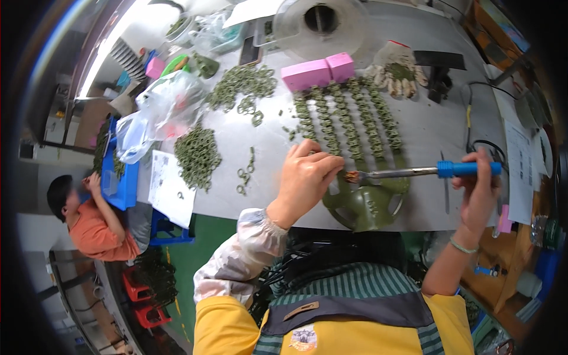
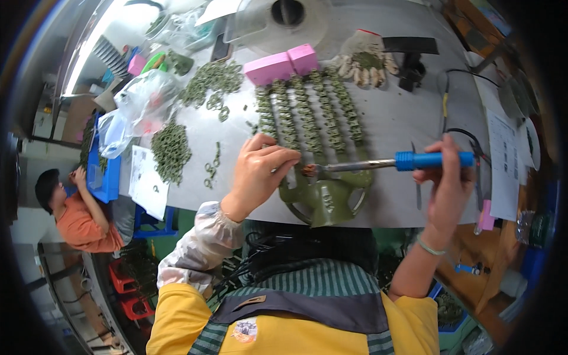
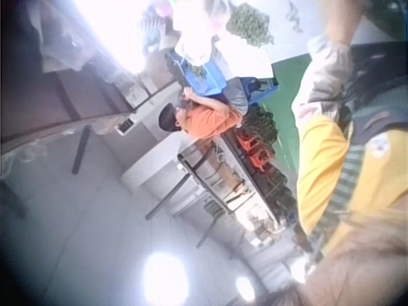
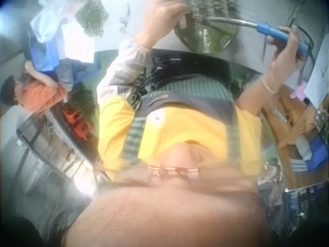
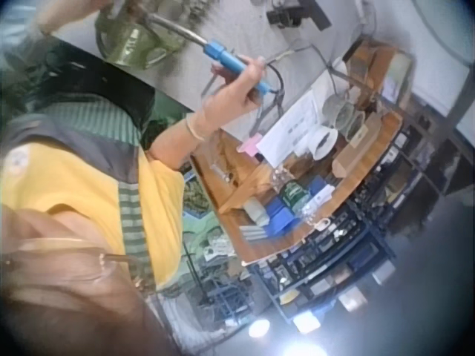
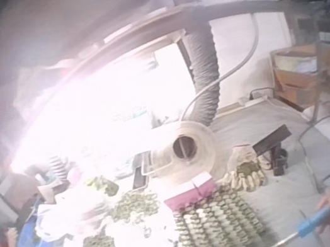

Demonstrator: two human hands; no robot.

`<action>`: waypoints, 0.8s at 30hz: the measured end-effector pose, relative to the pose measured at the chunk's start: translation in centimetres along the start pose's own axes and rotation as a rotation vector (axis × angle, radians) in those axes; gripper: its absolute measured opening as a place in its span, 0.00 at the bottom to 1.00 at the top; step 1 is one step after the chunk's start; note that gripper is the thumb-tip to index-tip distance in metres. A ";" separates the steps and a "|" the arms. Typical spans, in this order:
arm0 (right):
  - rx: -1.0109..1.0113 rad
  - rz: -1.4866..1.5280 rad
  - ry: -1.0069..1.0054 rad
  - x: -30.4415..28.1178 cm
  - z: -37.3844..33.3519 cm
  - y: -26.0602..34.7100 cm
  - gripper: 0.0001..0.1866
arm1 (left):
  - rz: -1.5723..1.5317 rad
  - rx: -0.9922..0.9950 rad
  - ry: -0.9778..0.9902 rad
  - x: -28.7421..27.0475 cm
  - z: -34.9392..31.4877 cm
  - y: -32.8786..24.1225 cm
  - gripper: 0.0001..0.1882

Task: The person places small green electronic components into a green holding fixture and applies a soldering iron to them.

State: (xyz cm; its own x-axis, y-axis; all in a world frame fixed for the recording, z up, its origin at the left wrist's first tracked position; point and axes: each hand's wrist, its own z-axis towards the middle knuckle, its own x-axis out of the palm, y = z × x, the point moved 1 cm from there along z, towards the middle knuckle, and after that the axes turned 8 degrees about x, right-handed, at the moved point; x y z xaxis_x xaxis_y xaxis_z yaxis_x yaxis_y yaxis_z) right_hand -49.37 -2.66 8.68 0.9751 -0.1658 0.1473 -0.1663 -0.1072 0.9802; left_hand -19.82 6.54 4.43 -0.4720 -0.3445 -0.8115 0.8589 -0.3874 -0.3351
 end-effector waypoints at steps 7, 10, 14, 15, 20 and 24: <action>-0.007 0.008 0.051 -1.5 0.2 0.2 0.17 | -0.069 -0.552 -0.152 -6.3 -4.3 5.6 0.08; -0.014 0.002 0.070 -0.9 -0.2 0.4 0.17 | 0.332 -0.685 0.077 -8.1 -10.5 10.5 0.11; -0.020 -0.023 0.061 -0.8 -0.4 0.3 0.17 | 0.105 -0.945 0.084 -7.5 -12.0 11.6 0.13; -0.022 -0.025 0.061 -0.8 -0.5 0.3 0.17 | 0.072 -0.942 0.060 -7.3 -11.9 11.6 0.13; -0.022 -0.037 0.057 -0.7 -0.7 0.6 0.18 | 0.140 -0.799 0.055 -7.1 -11.7 11.7 0.09; -0.005 -0.030 0.026 -0.7 -0.5 0.5 0.18 | 0.108 -0.770 0.022 -7.5 -11.7 11.6 0.07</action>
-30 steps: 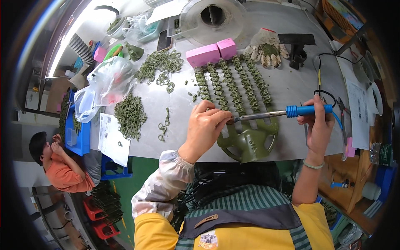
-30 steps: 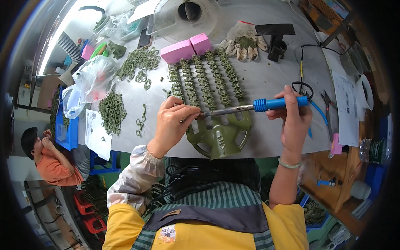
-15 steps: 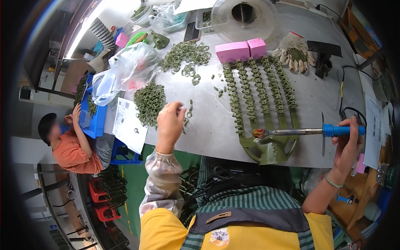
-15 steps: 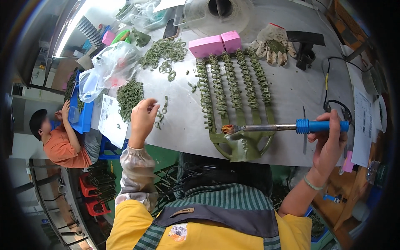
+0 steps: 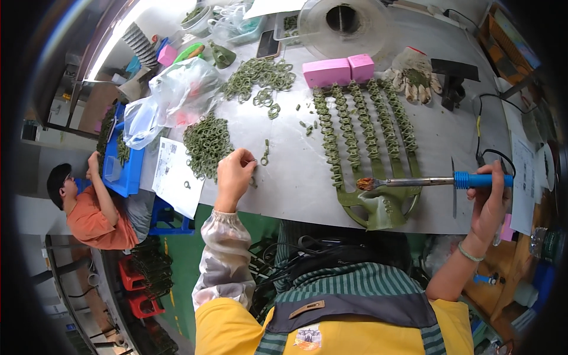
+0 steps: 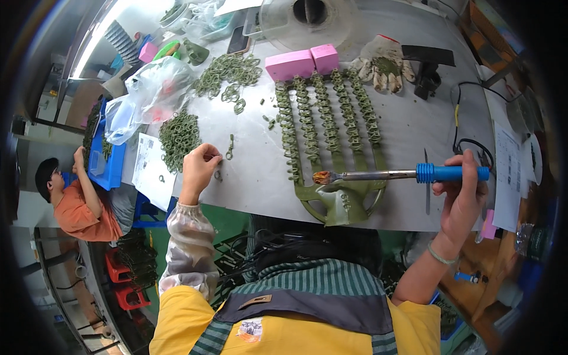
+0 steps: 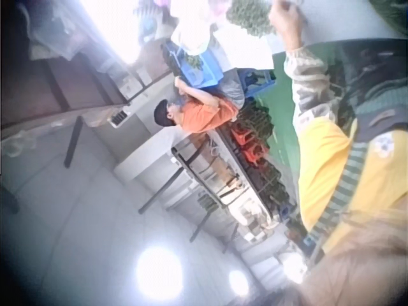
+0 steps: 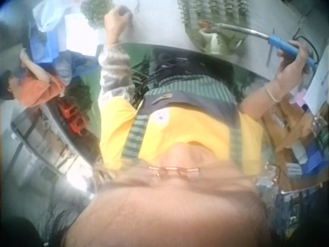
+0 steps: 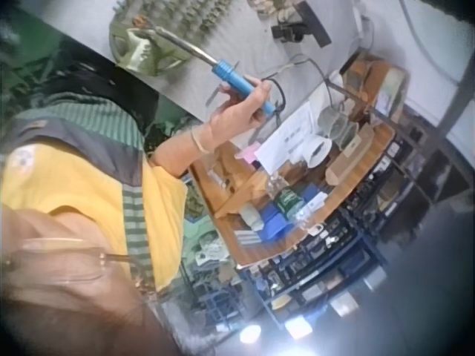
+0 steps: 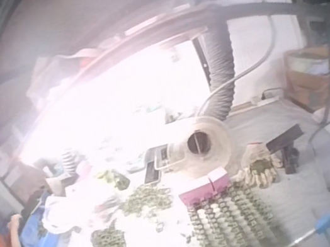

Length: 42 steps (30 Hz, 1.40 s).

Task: The person places small green electronic components into a green holding fixture and applies a soldering iron to them.

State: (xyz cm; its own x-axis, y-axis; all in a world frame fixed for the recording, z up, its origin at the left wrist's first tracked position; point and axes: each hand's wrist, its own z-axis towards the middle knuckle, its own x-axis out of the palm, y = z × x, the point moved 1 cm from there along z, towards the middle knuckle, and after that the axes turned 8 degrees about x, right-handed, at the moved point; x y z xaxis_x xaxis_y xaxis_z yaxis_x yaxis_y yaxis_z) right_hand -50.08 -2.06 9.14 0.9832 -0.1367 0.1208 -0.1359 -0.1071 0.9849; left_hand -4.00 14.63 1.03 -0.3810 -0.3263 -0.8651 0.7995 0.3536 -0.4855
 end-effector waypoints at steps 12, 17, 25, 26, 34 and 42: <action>-0.008 0.019 0.006 0.4 0.8 -0.7 0.18 | -0.441 0.490 0.071 3.3 -2.6 -17.1 0.08; 0.037 0.061 0.048 1.5 1.1 -2.1 0.18 | -0.213 0.716 -0.059 5.8 -1.6 -17.7 0.09; -0.008 0.029 0.011 0.9 0.9 -0.4 0.18 | -0.142 0.710 -0.044 5.8 -1.5 -17.6 0.09; -0.007 0.000 -0.014 0.5 0.9 -0.2 0.18 | -0.139 0.715 -0.040 5.7 -1.5 -17.7 0.09; -0.017 0.025 0.027 -1.1 1.0 -0.1 0.18 | 0.077 0.303 -0.008 -0.8 0.7 -6.4 0.07; -0.012 0.009 0.018 -0.6 0.5 0.3 0.18 | 0.397 0.341 -0.107 0.8 -2.0 -0.1 0.06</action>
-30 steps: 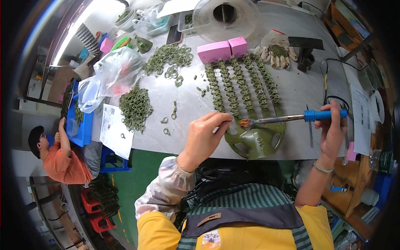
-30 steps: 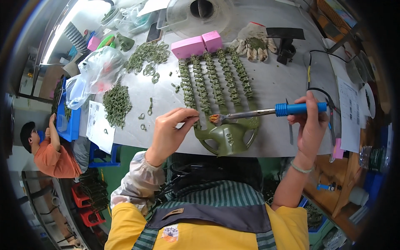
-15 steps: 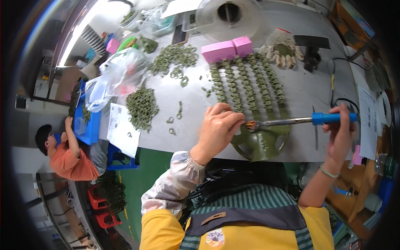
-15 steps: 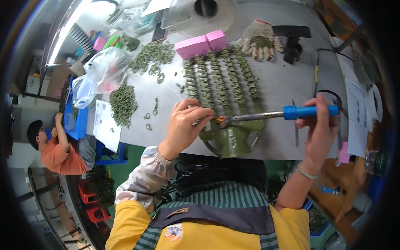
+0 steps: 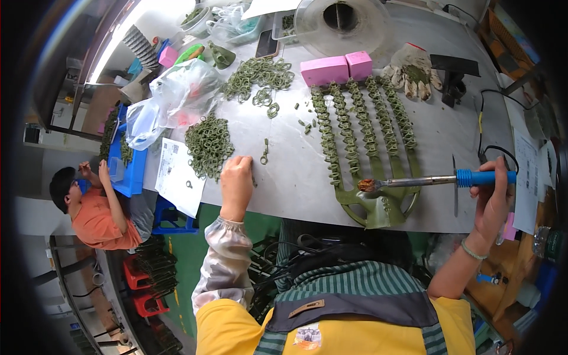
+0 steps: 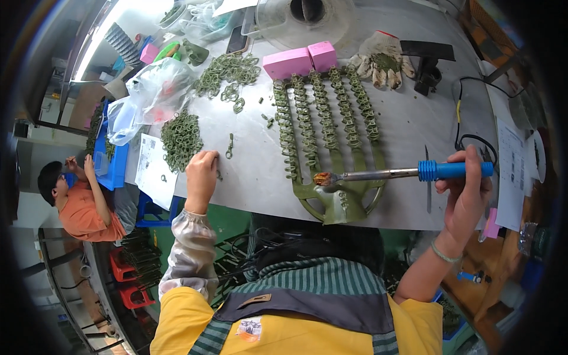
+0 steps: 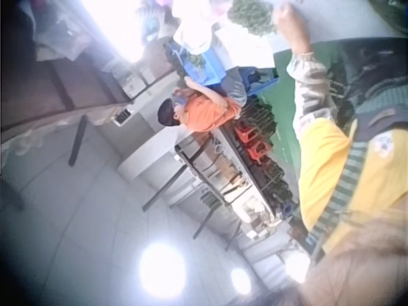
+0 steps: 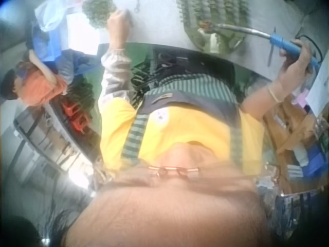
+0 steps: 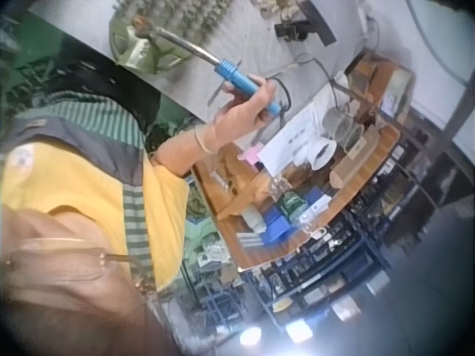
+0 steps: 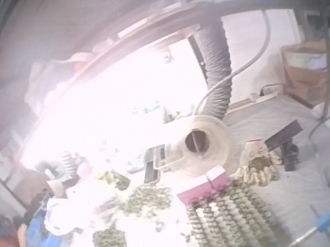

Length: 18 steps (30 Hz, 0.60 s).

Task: The person places small green electronic components into a green holding fixture and applies a soldering iron to them.

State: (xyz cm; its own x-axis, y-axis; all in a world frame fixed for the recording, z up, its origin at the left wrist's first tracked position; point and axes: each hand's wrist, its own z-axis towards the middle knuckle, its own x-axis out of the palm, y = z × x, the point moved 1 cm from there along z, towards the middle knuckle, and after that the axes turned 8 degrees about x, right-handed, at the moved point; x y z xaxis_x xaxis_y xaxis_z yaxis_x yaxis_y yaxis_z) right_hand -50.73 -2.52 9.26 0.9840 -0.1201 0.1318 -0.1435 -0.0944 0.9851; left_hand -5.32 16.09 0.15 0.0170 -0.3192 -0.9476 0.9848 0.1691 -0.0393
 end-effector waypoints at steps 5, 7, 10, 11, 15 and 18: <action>-0.011 0.009 -0.003 0.2 0.3 0.1 0.19 | -0.232 -0.083 -0.020 -1.7 1.4 -2.7 0.05; -0.018 0.006 -0.010 0.2 0.3 0.0 0.19 | -0.816 -0.148 -0.088 -3.5 2.7 -7.4 0.08; -0.032 -0.001 -0.012 0.7 0.3 0.2 0.18 | -0.925 0.052 -0.015 -5.5 4.2 -13.5 0.08; -0.019 0.002 0.019 0.7 0.5 -0.1 0.18 | -0.905 0.090 -0.012 -5.2 4.4 -14.8 0.08; 0.016 0.011 0.078 1.1 1.0 -1.1 0.18 | -0.659 0.337 -0.116 -3.2 5.0 -16.9 0.08; 0.042 0.034 0.059 1.9 1.1 -1.6 0.19 | -0.621 0.356 -0.136 -2.0 5.1 -17.5 0.08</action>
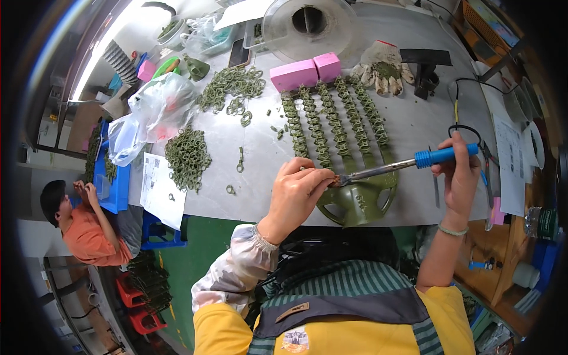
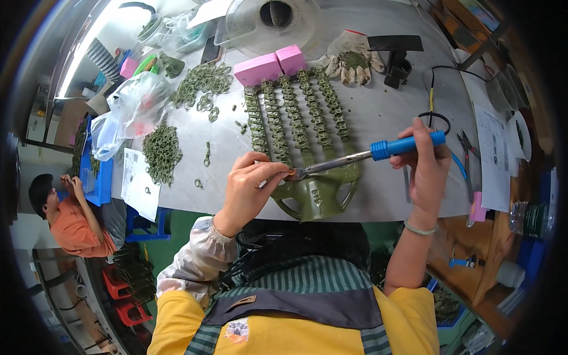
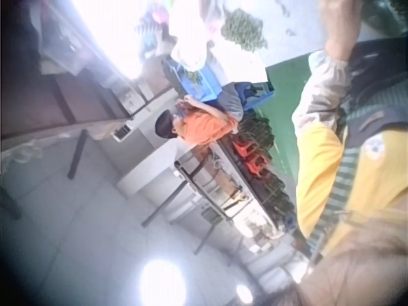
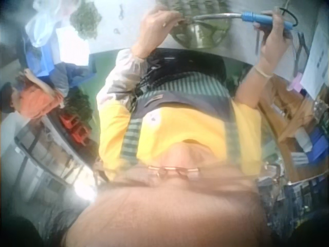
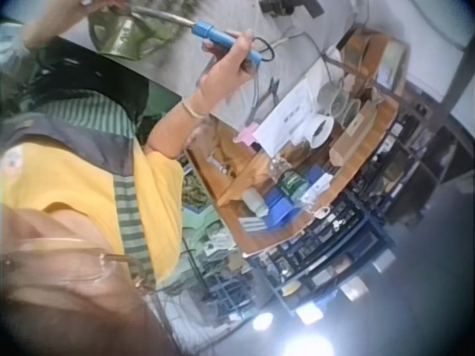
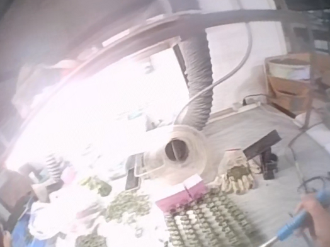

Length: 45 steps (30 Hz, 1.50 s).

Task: The person places small green electronic components into a green holding fixture and applies a soldering iron to them.

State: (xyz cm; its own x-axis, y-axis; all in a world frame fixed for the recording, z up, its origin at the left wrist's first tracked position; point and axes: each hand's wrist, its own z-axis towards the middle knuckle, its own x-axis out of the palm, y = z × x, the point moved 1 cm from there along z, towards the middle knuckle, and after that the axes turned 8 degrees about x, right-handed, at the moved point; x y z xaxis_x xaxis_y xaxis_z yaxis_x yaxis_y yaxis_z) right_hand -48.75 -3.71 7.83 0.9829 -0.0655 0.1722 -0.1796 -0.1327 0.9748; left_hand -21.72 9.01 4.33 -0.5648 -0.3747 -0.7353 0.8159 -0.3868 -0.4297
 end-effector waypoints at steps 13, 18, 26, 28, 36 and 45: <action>-0.064 -0.036 -0.081 -2.8 0.3 2.0 0.18 | -0.171 -0.154 -0.025 -2.2 0.6 0.8 0.08; -0.082 -0.021 -0.053 -2.9 0.4 1.3 0.17 | 0.139 -0.805 -0.044 -9.9 -7.2 8.6 0.10; -0.066 -0.048 -0.059 -4.4 0.6 0.4 0.15 | 0.368 -0.643 0.077 -9.8 -11.7 10.2 0.07; -0.084 -0.061 -0.069 -4.8 0.9 0.2 0.15 | 0.463 -0.665 0.095 -9.5 -11.9 9.7 0.05; -0.133 -0.043 -0.084 -6.8 0.9 0.4 0.13 | 0.178 -0.695 0.013 -9.2 -7.5 7.7 0.09; -0.069 -0.012 -0.170 -4.2 0.4 1.2 0.17 | -0.381 -0.301 -0.018 -2.8 2.0 0.2 0.09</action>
State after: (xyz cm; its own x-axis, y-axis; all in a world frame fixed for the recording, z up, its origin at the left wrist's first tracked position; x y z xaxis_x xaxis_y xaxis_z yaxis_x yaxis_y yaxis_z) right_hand -53.09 -3.98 8.20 0.9627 -0.2317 0.1399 -0.1591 -0.0663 0.9850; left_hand -20.21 8.28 7.34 -0.8300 -0.2691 -0.4886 0.5490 -0.2396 -0.8007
